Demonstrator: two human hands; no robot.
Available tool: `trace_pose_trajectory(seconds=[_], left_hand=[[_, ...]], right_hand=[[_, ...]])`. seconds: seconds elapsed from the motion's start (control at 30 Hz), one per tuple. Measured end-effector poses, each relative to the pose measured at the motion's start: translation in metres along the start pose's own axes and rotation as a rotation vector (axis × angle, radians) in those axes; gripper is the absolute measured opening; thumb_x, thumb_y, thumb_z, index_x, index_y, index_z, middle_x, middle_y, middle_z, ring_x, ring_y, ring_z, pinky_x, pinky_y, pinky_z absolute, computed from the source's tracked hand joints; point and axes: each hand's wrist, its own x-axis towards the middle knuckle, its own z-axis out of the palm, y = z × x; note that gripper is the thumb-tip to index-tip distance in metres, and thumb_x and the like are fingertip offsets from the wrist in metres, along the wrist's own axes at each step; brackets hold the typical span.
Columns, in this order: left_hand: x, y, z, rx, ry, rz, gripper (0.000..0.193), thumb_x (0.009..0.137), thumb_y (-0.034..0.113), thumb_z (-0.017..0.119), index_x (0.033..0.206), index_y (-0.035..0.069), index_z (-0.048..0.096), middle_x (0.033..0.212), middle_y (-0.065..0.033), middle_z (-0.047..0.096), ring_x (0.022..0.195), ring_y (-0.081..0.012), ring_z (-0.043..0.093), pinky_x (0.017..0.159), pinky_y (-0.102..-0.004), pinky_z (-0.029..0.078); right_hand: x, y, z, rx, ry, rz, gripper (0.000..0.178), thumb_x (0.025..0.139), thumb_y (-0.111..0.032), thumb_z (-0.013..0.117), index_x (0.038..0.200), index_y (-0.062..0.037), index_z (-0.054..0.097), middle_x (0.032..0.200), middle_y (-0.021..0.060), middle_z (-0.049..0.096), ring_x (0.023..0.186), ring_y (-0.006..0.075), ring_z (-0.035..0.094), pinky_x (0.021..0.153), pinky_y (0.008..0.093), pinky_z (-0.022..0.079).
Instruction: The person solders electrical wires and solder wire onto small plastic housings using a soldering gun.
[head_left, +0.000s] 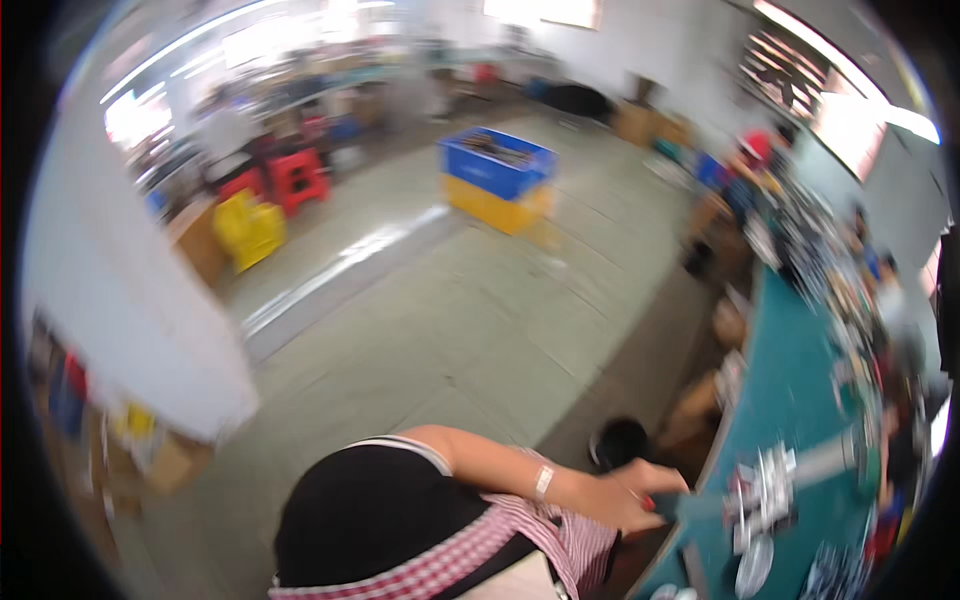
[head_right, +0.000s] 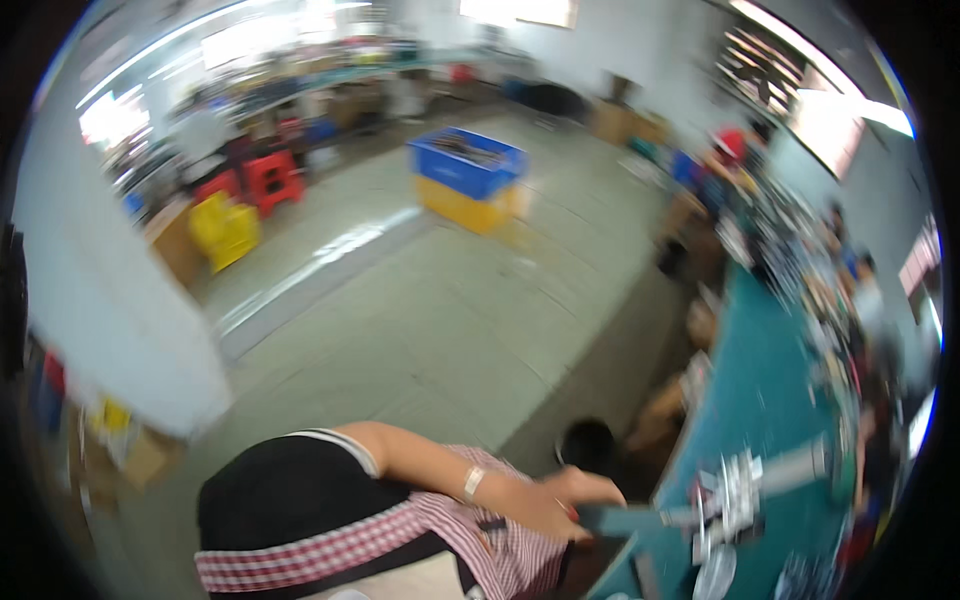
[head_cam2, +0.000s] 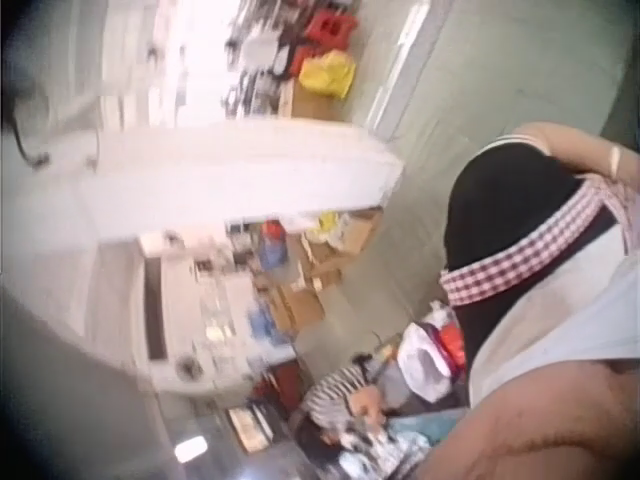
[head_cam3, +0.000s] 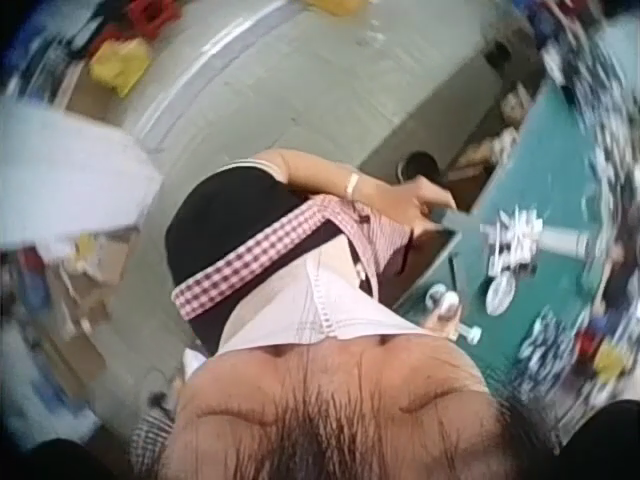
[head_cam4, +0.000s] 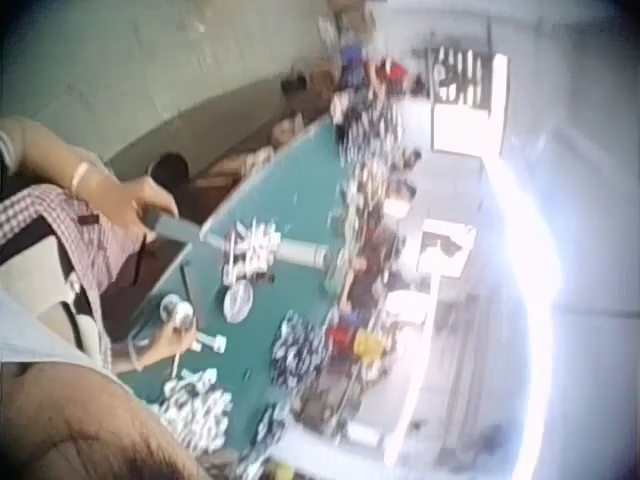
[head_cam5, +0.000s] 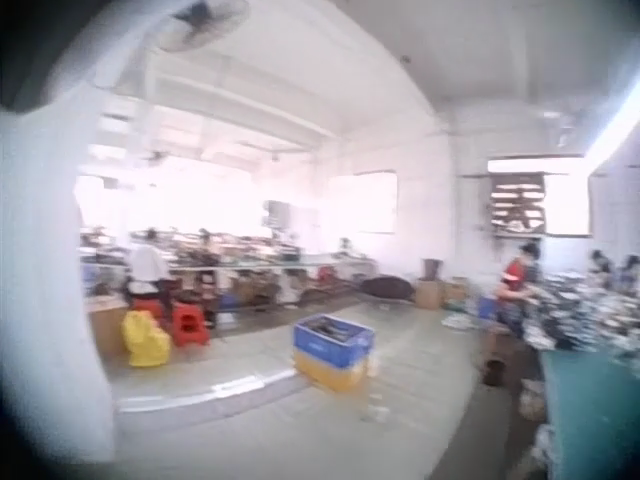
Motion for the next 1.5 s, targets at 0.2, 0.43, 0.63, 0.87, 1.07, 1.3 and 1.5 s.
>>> trace_pose_trajectory(seconds=[0.2, 0.43, 0.63, 0.87, 1.07, 1.3, 1.5], left_hand=[[-0.002, 0.008, -0.023, 0.241, 0.033, -0.123, 0.032, 0.076, 0.006, 0.077, 0.106, 0.001, 0.067, 0.093, -0.0144, 0.071, 0.084, -0.0225, 0.071, 0.074, -0.0331, 0.054], [0.016, -0.024, -0.020, 0.149, -0.004, -0.286, 0.022, 0.081, 0.006, 0.079, 0.096, -0.003, 0.065, 0.085, -0.0054, 0.068, 0.072, -0.0122, 0.063, 0.064, -0.0269, 0.051], [0.029, -0.039, -0.017, 0.039, 0.161, -0.431, 0.023, 0.083, 0.006, 0.078, 0.103, -0.001, 0.067, 0.076, -0.0012, 0.064, 0.063, -0.0087, 0.059, 0.058, -0.0230, 0.048], [0.054, -0.048, -0.020, -0.094, 0.153, -0.441, 0.026, 0.086, 0.001, 0.072, 0.111, -0.001, 0.067, 0.079, -0.0024, 0.063, 0.061, -0.0060, 0.052, 0.056, -0.0206, 0.043], [0.047, -0.070, -0.026, -0.064, 0.192, -0.405, 0.030, 0.088, -0.008, 0.065, 0.117, -0.004, 0.060, 0.106, -0.0096, 0.067, 0.063, -0.0088, 0.051, 0.053, -0.0221, 0.042], [0.053, -0.074, 0.016, -0.101, -0.019, -0.582, 0.029, 0.089, -0.006, 0.064, 0.118, -0.005, 0.059, 0.099, -0.0088, 0.066, 0.062, -0.0079, 0.049, 0.054, -0.0225, 0.040], [0.049, -0.075, 0.033, -0.099, -0.110, -0.450, 0.027, 0.090, -0.004, 0.064, 0.117, -0.005, 0.061, 0.089, -0.0069, 0.063, 0.063, -0.0077, 0.049, 0.056, -0.0222, 0.040]], right_hand=[[0.002, -0.042, 0.011, 0.311, 0.005, 0.164, 0.052, 0.073, 0.007, 0.073, 0.123, 0.0014, 0.061, 0.121, 0.0145, 0.057, 0.112, 0.0257, 0.057, 0.097, 0.0343, 0.047], [0.012, -0.111, -0.032, 0.334, 0.190, 0.224, 0.051, 0.072, 0.006, 0.077, 0.121, -0.0005, 0.063, 0.116, 0.0106, 0.062, 0.098, 0.0182, 0.060, 0.078, 0.0277, 0.049], [0.093, -0.152, -0.042, 0.522, 0.122, 0.234, 0.049, 0.074, -0.004, 0.079, 0.121, 0.0028, 0.064, 0.108, 0.0095, 0.067, 0.095, 0.0134, 0.064, 0.077, 0.0251, 0.052], [0.253, -0.078, 0.087, 0.240, 0.401, 0.051, 0.065, 0.069, -0.023, 0.087, 0.125, 0.0003, 0.063, 0.120, 0.0188, 0.065, 0.102, 0.0245, 0.064, 0.085, 0.0372, 0.053], [0.180, -0.081, 0.055, 0.114, 0.365, 0.037, 0.053, 0.076, -0.020, 0.078, 0.125, -0.0088, 0.063, 0.138, 0.0214, 0.050, 0.130, 0.0370, 0.043, 0.109, 0.0450, 0.036], [0.098, 0.041, -0.036, -0.405, 0.099, 0.657, 0.030, 0.083, -0.019, 0.070, 0.106, -0.0003, 0.067, 0.107, 0.0209, 0.067, 0.100, 0.0377, 0.065, 0.084, 0.0457, 0.052], [0.038, 0.036, -0.072, -0.006, 0.061, 0.659, 0.035, 0.082, -0.021, 0.074, 0.110, 0.0004, 0.068, 0.106, 0.0187, 0.070, 0.102, 0.0321, 0.067, 0.087, 0.0402, 0.053]])
